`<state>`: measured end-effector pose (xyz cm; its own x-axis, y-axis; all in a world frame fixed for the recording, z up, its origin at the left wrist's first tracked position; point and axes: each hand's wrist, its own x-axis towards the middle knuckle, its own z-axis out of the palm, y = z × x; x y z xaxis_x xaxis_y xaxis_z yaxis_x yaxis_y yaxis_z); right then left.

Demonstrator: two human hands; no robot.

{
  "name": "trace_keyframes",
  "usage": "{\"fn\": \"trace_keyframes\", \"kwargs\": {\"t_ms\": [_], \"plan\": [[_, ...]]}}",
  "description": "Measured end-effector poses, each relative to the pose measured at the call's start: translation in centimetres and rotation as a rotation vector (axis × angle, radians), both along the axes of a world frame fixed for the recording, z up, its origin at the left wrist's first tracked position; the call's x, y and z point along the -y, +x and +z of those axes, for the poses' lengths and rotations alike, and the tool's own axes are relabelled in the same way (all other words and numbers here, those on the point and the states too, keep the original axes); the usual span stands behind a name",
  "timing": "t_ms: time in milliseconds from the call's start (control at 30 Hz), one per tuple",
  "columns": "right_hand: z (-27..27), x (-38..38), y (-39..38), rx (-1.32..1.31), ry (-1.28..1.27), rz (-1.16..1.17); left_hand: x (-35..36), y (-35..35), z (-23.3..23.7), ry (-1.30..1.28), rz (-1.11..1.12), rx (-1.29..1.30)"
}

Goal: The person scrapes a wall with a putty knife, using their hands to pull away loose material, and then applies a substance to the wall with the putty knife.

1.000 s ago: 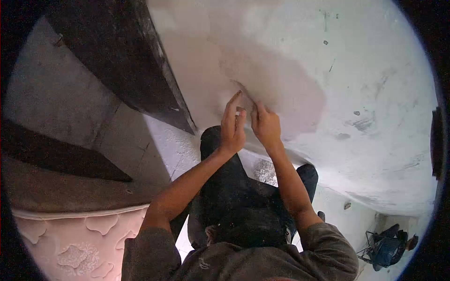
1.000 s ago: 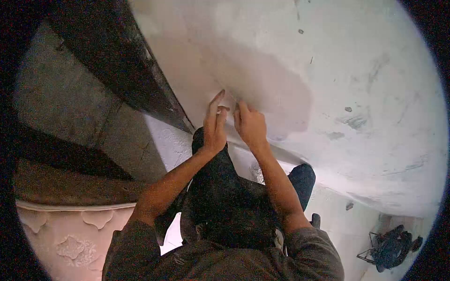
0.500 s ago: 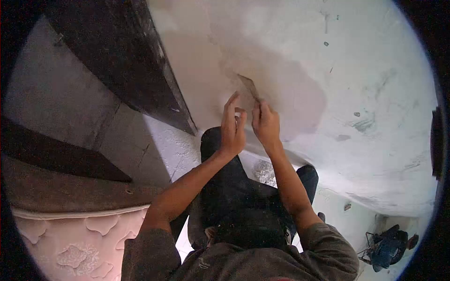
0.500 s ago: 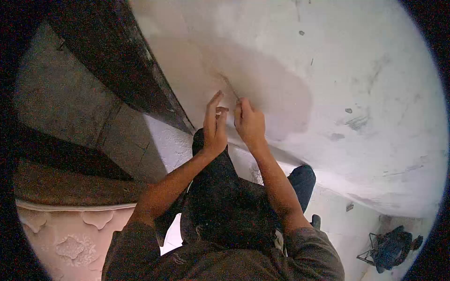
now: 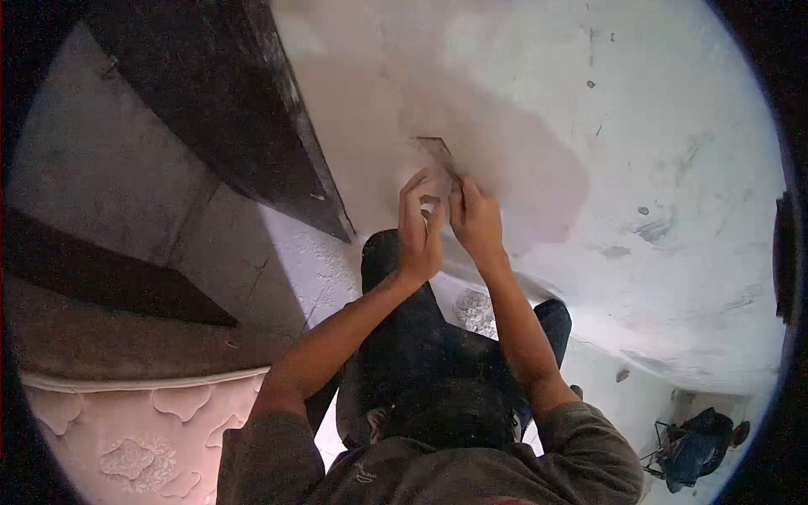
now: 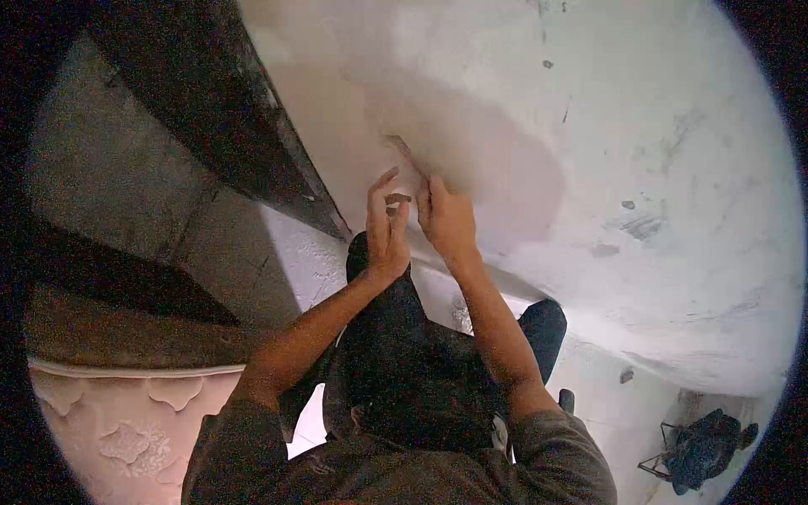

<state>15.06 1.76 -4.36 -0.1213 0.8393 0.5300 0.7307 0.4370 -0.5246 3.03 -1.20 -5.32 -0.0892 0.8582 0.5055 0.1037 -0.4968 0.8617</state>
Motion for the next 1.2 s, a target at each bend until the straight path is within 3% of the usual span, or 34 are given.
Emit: {"fn": "trace_keyframes", "kwargs": {"t_ms": [67,133,267,367,433,567,667,767,867,933,967,1033,1200], "plan": [[-0.4,0.5,0.1,0.067,-0.085,0.000,0.3,0.2,-0.4,0.020,0.008,-0.025],[-0.1,0.6,-0.6,-0.124,0.055,-0.028,-0.1,0.2,-0.5,0.014,-0.008,0.018],[-0.5,0.4,-0.4,0.012,-0.088,-0.030,0.3,0.3,-0.6,0.000,0.018,0.005],[0.9,0.6,-0.6,-0.149,0.108,-0.078,0.0,0.2,-0.5,-0.009,-0.018,0.057],[1.2,0.2,-0.3,0.068,-0.001,-0.009,0.3,0.2,-0.2,-0.013,0.006,0.021],[0.7,-0.2,-0.4,-0.007,0.105,-0.015,-0.3,0.1,-0.6,-0.015,0.011,-0.006],[0.6,0.2,-0.4,0.105,0.059,-0.083,0.2,0.3,-0.9,0.019,0.009,0.007],[0.3,-0.2,-0.5,0.007,0.142,-0.023,-0.1,0.1,0.0,-0.007,-0.001,0.025],[-0.7,0.3,-0.1,0.118,-0.045,-0.044,0.8,0.1,-0.2,-0.056,-0.031,0.034],[0.3,0.5,-0.4,-0.039,0.185,-0.078,0.1,0.2,-0.4,0.013,-0.019,0.022],[0.5,0.5,-0.3,-0.038,0.184,-0.076,-0.1,0.1,-0.6,0.012,-0.018,0.024],[0.7,0.6,0.4,0.175,-0.062,-0.068,0.0,0.0,-0.7,0.059,0.006,-0.015],[0.3,0.9,1.2,0.113,0.069,-0.077,-0.1,0.1,-0.5,0.021,-0.024,0.040]]}}
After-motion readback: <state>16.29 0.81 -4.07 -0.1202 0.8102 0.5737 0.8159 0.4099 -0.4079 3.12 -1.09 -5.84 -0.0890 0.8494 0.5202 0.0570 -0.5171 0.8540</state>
